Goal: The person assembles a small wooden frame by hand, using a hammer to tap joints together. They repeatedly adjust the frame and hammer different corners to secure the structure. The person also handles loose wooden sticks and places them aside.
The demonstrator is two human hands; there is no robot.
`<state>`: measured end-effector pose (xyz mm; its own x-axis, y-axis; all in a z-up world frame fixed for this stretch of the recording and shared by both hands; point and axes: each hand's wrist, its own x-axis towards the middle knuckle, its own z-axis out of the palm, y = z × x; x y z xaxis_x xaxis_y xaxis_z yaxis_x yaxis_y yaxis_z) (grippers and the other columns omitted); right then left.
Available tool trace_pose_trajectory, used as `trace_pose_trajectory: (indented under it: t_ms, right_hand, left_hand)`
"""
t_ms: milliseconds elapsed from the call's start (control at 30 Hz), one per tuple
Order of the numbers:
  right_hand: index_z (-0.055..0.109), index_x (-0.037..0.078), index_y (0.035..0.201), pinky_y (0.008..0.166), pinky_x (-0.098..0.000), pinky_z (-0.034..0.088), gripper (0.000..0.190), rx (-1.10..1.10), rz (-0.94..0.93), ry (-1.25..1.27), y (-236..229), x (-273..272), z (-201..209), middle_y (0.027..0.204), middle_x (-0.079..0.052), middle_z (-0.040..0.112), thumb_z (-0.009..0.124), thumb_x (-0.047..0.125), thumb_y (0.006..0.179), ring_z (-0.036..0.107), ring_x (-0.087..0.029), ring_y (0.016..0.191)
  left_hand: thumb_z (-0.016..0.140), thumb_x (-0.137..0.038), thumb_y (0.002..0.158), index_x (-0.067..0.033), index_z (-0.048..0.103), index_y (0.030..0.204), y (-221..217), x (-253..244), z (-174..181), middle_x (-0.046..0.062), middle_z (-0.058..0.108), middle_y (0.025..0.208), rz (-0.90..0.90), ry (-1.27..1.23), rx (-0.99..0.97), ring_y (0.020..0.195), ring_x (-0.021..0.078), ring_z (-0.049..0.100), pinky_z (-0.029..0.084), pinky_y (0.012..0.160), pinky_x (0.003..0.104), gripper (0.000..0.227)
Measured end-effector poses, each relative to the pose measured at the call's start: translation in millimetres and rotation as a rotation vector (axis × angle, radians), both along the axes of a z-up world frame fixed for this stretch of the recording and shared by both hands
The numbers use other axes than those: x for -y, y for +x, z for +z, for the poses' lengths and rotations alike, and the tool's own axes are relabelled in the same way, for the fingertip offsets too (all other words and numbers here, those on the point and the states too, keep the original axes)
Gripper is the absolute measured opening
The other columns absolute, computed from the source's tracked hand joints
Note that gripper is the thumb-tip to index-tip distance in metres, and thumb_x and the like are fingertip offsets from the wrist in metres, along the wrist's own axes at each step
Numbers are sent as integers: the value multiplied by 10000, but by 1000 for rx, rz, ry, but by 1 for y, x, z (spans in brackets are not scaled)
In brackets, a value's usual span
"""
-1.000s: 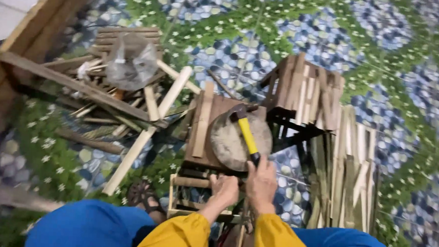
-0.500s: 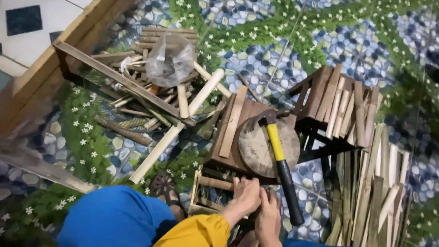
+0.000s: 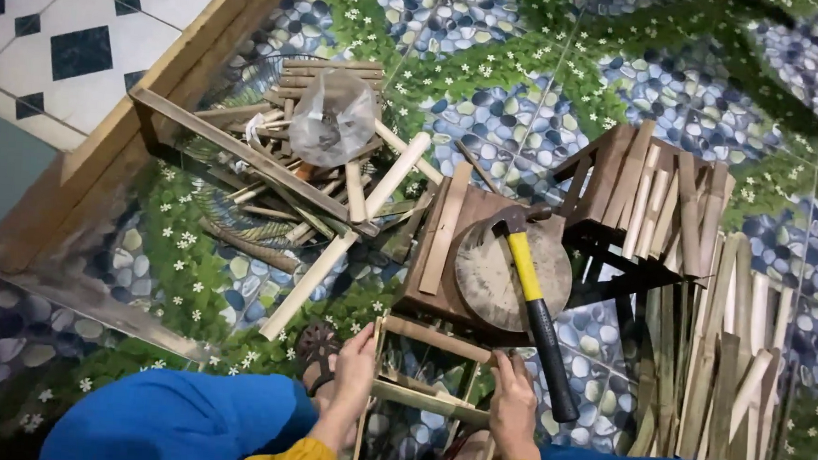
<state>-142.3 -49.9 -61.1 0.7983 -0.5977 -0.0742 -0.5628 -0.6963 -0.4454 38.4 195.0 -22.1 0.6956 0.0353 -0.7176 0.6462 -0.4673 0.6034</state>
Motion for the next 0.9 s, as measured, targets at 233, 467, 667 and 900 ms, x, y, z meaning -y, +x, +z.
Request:
trace_pose_trajectory:
  t_ms: [233, 467, 667, 900]
  right_hand:
    - [619, 267, 1345, 1089, -427, 468, 347, -91, 2, 17, -4, 5, 1, 1473, -183, 540, 534, 223, 1011, 579, -365, 1252]
    - [660, 266, 1322, 1111, -411, 466, 368, 9, 13, -33, -11, 12, -14, 1490, -227, 543, 602, 156, 976, 599, -382, 1269]
    - [656, 217, 1346, 1142, -426, 453, 384, 32, 41, -46, -13, 16, -13, 1445, -292, 556, 602, 141, 974, 601, -408, 1279]
    - [676, 188, 1305, 1080, -396, 496, 399, 72, 64, -26, -9, 14, -4, 1422, -195, 584, 619, 43, 938, 637, -344, 1214]
  left_hand:
    - [668, -291, 910, -227, 578, 1499, -4, 18, 44, 63, 592, 1450, 3, -150, 2, 1329, 251, 569, 428, 1133, 370, 599]
    - [772, -258, 861, -73, 750, 1258, -4, 25, 9, 74, 744, 1289, 40, -118, 185, 1202, 219, 681, 508, 1080, 344, 439]
    - [783, -264, 855, -86, 781, 1158, -5, 28, 4, 42, 777, 1205, 66, -145, 224, 1110, 188, 705, 520, 1024, 313, 351]
    - [830, -214, 844, -105, 754, 1051, -5, 28, 18, 32, 775, 1127, 128, -218, 195, 1056, 170, 691, 520, 995, 314, 246]
